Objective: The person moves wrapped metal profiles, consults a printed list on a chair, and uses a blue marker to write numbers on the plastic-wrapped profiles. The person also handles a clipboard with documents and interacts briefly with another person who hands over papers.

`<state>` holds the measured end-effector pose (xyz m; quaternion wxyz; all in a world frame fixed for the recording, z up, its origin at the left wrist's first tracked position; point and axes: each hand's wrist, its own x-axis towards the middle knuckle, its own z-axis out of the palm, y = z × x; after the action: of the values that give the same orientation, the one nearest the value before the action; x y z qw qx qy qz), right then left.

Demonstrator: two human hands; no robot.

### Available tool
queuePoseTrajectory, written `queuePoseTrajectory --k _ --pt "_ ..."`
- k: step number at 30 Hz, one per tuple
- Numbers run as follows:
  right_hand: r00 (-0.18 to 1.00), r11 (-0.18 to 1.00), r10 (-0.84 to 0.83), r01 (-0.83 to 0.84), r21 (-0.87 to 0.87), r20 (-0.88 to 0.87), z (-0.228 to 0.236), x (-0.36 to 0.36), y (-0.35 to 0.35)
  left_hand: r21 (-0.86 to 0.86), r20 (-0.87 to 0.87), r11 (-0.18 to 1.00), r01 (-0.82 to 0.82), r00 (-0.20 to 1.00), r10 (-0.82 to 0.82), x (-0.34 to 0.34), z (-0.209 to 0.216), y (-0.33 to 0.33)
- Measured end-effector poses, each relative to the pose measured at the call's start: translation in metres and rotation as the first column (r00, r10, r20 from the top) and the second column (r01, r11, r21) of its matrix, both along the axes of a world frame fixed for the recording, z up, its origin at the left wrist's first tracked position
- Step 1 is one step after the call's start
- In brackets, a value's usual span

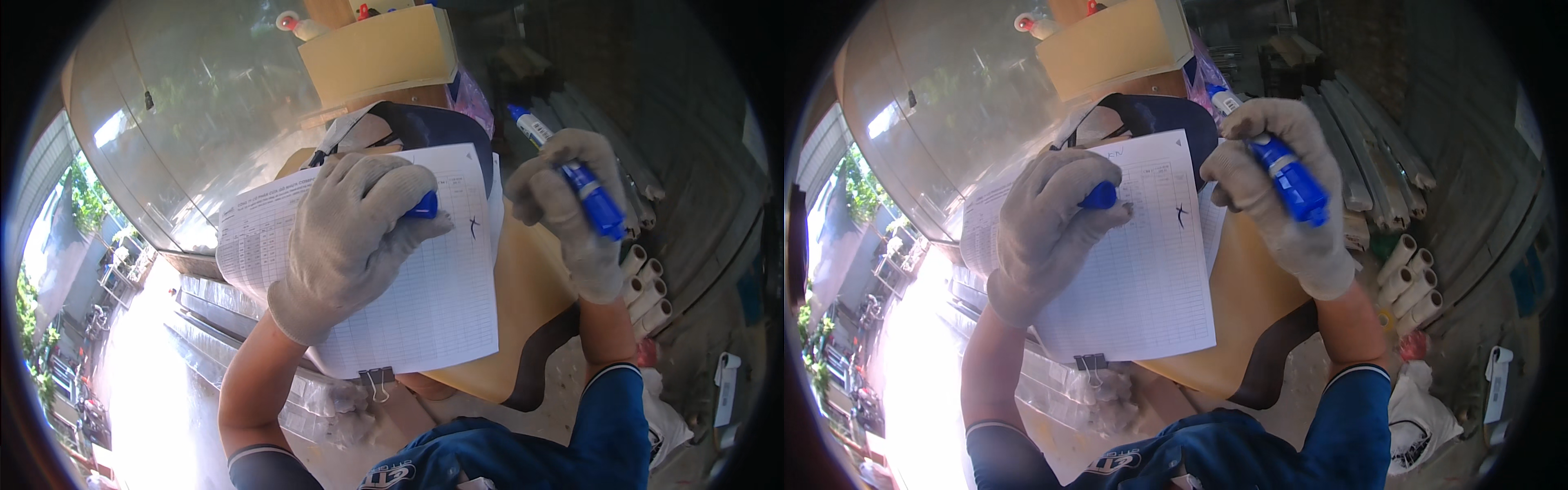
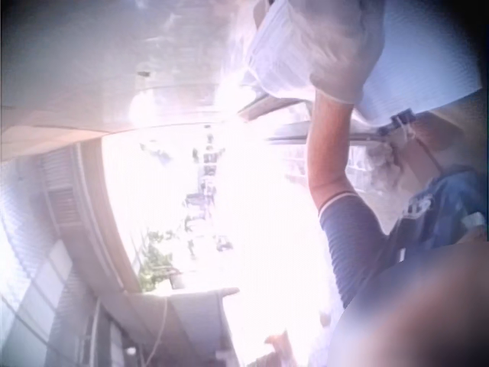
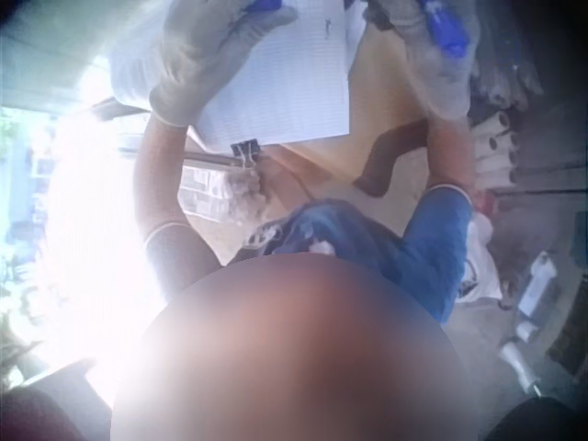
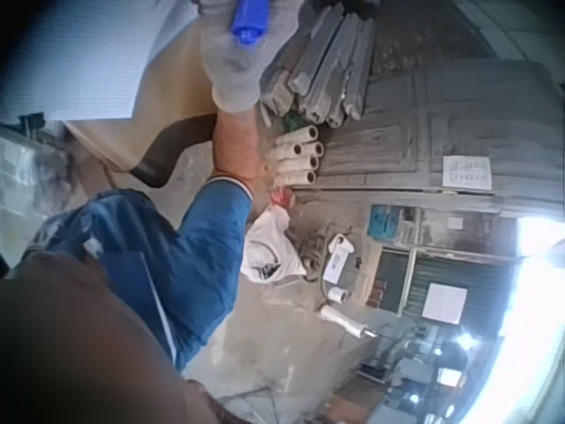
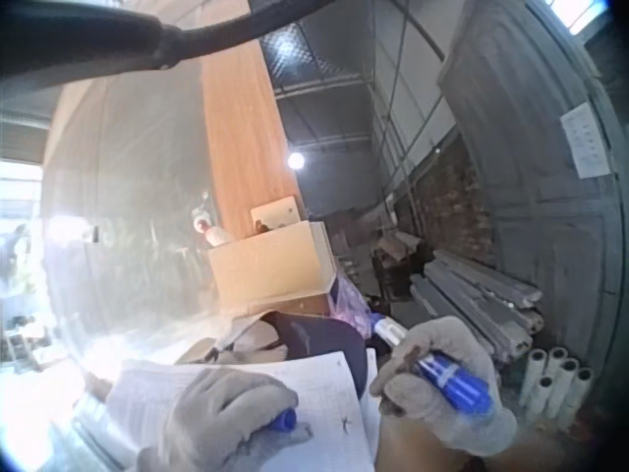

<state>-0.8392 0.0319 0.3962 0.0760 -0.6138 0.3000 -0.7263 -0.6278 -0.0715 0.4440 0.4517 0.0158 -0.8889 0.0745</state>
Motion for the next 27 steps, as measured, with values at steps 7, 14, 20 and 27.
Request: queuePoseTrajectory --k 7,14,20,27 --pt "0.997 0.927 -0.053 0.029 0.374 0.056 -0.029 0.0 0.001 -0.153 -0.015 0.988 0.013 1.0 -0.015 -0.003 -0.003 -0.006" --pt "0.963 0.954 -0.235 0.255 0.156 -0.133 -0.025 0.035 0.002 -0.12 -0.046 0.989 0.085 0.995 -0.091 -0.001 0.002 -0.001" --pt "0.928 0.949 -0.309 0.288 -0.125 -0.209 0.024 0.022 -0.028 0.079 -0.14 0.985 0.153 0.98 -0.141 0.044 0.017 0.002" --pt "0.836 0.879 -0.476 0.455 -0.139 -0.273 0.037 -0.015 -0.056 0.377 -0.49 0.915 0.145 0.869 0.064 0.133 -0.021 0.011"
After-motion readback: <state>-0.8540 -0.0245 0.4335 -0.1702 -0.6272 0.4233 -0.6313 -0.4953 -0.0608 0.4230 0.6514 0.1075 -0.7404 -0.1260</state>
